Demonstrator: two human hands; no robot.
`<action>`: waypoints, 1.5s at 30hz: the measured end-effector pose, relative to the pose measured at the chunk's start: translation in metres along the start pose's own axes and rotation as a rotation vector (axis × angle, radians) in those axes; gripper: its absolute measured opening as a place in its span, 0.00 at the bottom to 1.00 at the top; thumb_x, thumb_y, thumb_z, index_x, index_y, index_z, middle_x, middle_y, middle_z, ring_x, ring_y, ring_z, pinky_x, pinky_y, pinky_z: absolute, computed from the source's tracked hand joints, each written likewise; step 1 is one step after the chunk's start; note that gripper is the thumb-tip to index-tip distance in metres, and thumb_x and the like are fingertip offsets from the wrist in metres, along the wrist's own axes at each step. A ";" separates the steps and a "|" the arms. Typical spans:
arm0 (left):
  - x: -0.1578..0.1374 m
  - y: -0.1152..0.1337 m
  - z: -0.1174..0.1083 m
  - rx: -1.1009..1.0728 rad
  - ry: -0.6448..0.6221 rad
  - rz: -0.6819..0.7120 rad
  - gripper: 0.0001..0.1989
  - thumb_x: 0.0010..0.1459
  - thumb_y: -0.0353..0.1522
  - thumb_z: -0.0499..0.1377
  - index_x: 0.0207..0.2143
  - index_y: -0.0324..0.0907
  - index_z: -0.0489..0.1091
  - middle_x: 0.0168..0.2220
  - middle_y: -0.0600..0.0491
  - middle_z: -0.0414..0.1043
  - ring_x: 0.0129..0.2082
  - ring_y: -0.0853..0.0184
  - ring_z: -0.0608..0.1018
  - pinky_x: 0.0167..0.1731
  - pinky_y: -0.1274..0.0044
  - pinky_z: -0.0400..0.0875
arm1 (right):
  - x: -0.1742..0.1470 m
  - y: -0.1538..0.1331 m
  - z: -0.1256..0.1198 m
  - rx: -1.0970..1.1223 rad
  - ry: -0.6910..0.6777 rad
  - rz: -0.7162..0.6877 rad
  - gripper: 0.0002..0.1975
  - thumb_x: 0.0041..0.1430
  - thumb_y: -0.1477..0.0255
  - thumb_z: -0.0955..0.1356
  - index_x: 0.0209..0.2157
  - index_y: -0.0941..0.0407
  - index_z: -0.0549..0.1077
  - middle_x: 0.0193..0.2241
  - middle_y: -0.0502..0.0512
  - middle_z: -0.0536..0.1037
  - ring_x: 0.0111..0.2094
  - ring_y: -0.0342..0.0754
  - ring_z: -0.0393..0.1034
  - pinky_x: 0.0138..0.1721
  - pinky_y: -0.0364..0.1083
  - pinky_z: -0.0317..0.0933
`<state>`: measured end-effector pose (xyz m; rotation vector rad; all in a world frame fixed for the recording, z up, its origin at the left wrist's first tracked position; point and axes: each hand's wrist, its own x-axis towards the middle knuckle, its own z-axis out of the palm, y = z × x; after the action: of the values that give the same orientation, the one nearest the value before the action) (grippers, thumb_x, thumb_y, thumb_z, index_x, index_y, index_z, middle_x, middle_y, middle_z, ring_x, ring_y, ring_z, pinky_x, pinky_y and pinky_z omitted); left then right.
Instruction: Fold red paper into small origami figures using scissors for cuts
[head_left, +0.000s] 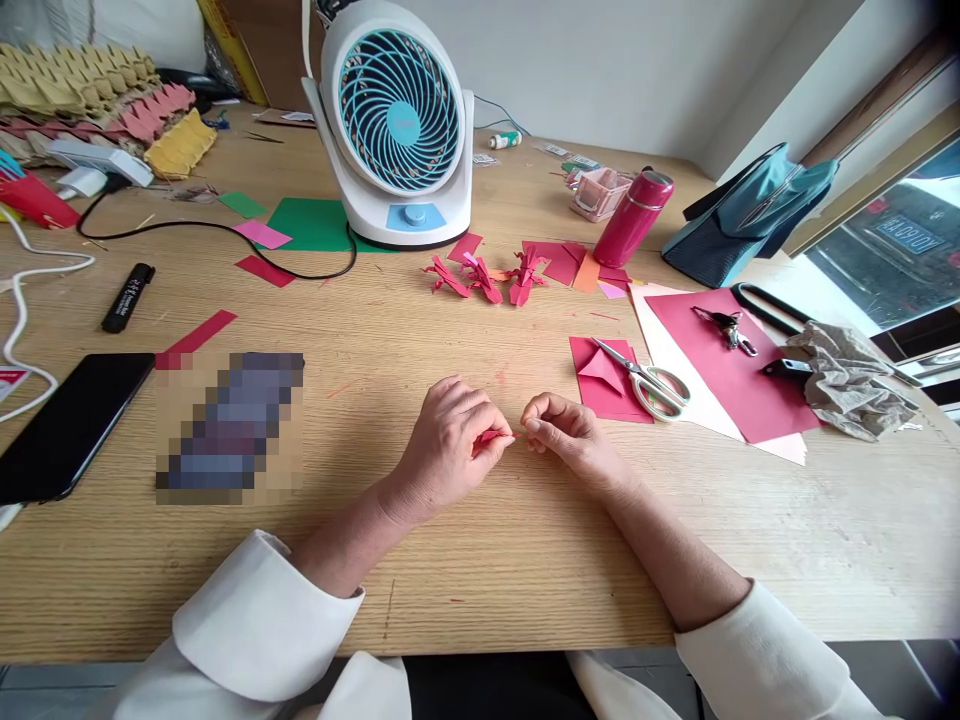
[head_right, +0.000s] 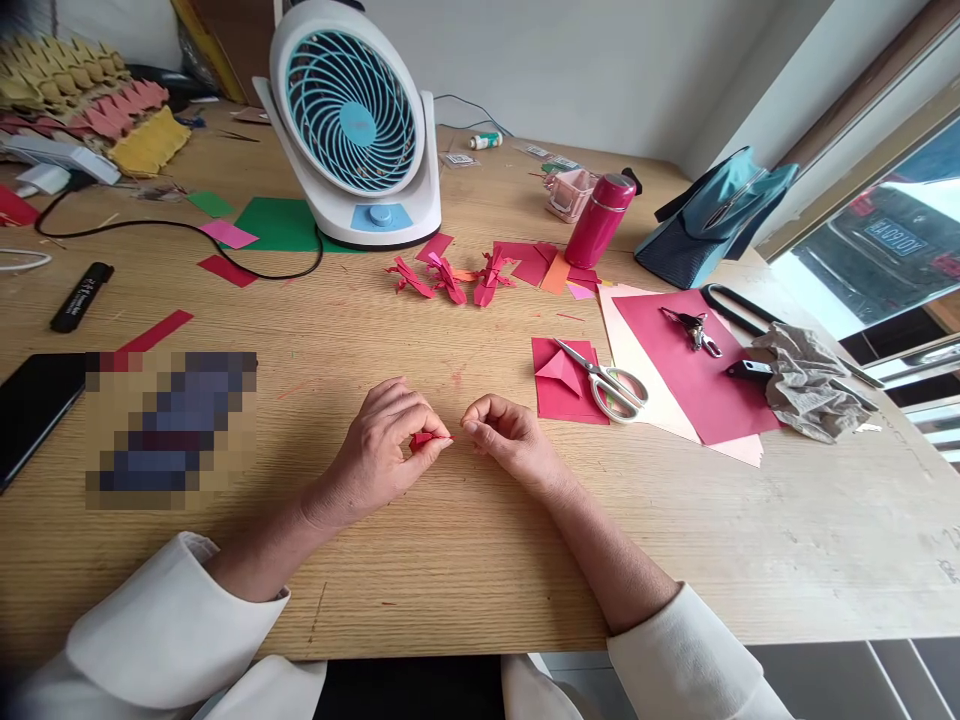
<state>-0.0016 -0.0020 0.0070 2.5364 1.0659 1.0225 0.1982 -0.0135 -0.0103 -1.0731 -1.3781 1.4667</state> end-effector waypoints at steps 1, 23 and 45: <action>0.000 0.000 0.000 0.001 0.008 -0.005 0.09 0.58 0.27 0.60 0.25 0.42 0.67 0.24 0.57 0.69 0.30 0.67 0.69 0.51 0.67 0.63 | 0.000 0.000 0.001 -0.006 0.000 -0.020 0.14 0.59 0.59 0.72 0.33 0.56 0.72 0.24 0.48 0.69 0.25 0.41 0.60 0.28 0.43 0.55; -0.002 -0.001 -0.002 -0.008 0.082 0.002 0.10 0.61 0.34 0.63 0.26 0.43 0.71 0.25 0.57 0.75 0.30 0.68 0.72 0.52 0.66 0.63 | -0.007 0.001 0.009 -0.492 0.108 -0.480 0.02 0.63 0.75 0.68 0.35 0.55 0.73 0.29 0.50 0.74 0.31 0.43 0.69 0.33 0.44 0.64; -0.001 0.002 -0.003 -0.124 0.076 -0.114 0.09 0.58 0.32 0.65 0.25 0.42 0.72 0.25 0.56 0.72 0.30 0.67 0.71 0.40 0.71 0.64 | -0.011 -0.006 0.012 -0.551 0.136 -0.430 0.05 0.67 0.72 0.65 0.36 0.55 0.72 0.31 0.53 0.73 0.31 0.45 0.68 0.34 0.46 0.62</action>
<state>-0.0028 -0.0044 0.0102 2.3290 1.1162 1.1245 0.1903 -0.0267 -0.0039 -1.0869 -1.8285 0.7050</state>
